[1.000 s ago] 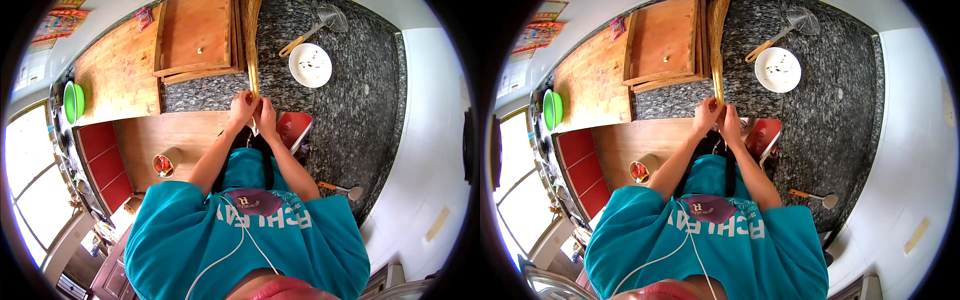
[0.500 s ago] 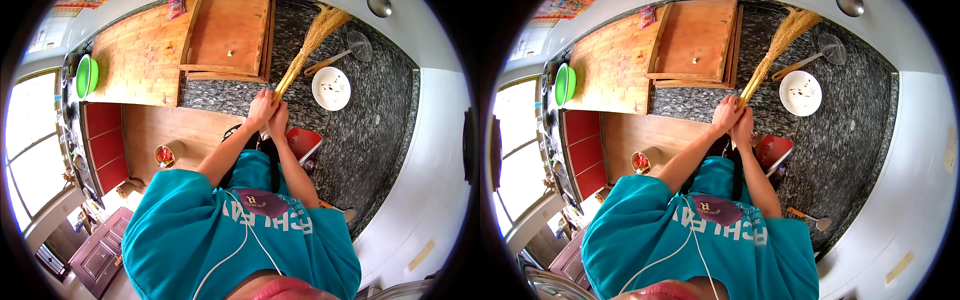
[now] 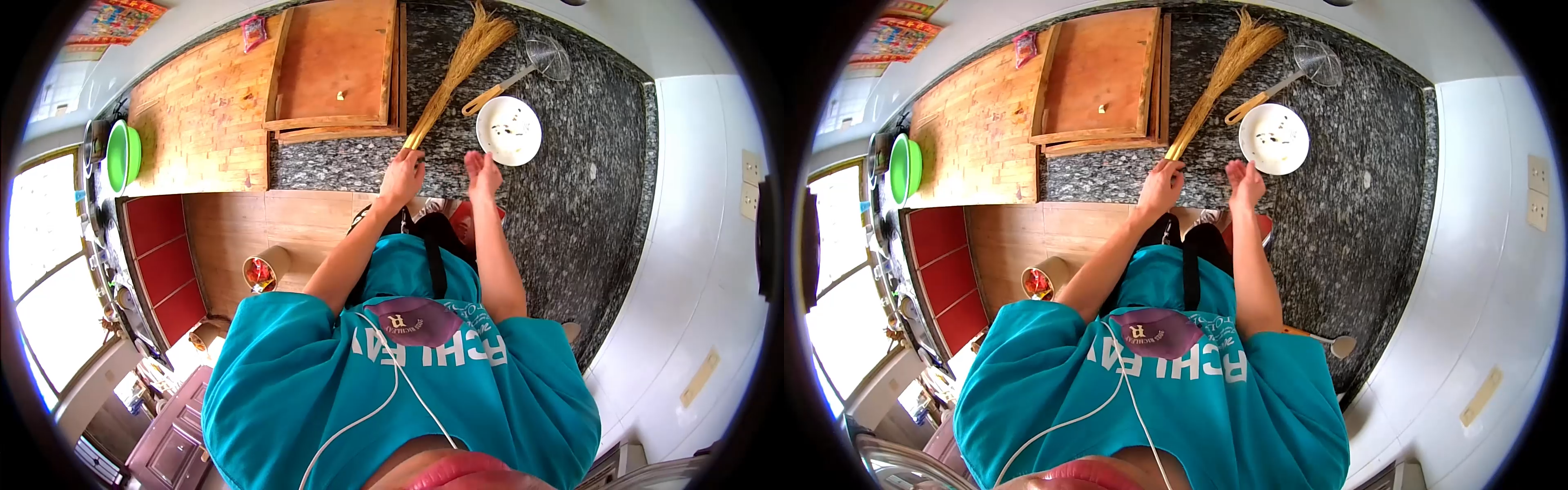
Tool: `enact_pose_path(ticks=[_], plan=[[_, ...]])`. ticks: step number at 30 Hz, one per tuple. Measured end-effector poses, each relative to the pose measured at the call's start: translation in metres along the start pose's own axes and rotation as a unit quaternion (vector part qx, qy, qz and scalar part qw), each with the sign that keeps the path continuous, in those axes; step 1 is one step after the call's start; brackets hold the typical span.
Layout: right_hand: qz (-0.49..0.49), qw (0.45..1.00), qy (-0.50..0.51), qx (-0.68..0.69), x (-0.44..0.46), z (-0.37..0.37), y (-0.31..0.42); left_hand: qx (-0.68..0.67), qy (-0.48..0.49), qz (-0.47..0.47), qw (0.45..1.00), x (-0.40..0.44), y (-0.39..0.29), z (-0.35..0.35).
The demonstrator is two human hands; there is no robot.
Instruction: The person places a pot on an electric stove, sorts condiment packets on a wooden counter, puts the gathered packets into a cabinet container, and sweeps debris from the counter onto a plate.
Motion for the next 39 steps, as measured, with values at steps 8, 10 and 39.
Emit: enact_pose_path(ticks=[8,10,39], plan=[[-0.016,1.0,-0.011,-0.018,0.027,0.009,0.014,-0.039,-0.046,0.052,0.997,-0.017,0.008,-0.004],[-0.018,1.0,-0.011,-0.021,0.014,0.012,0.01,-0.028,-0.075,0.069,0.994,-0.028,0.014,-0.003],[-0.147,0.808,0.33,-0.465,-0.217,-0.15,-0.291,-0.207,-0.254,0.275,0.904,-0.224,0.21,0.252]])
Point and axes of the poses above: each hand's wrist, its own x-axis towards the middle knuckle, its own z-axis out of the back of the hand, y = z × x, the point moved 6 cm from there along x, towards the middle knuckle, and after that the axes turned 6 degrees about -z, right-handed, at the moved point
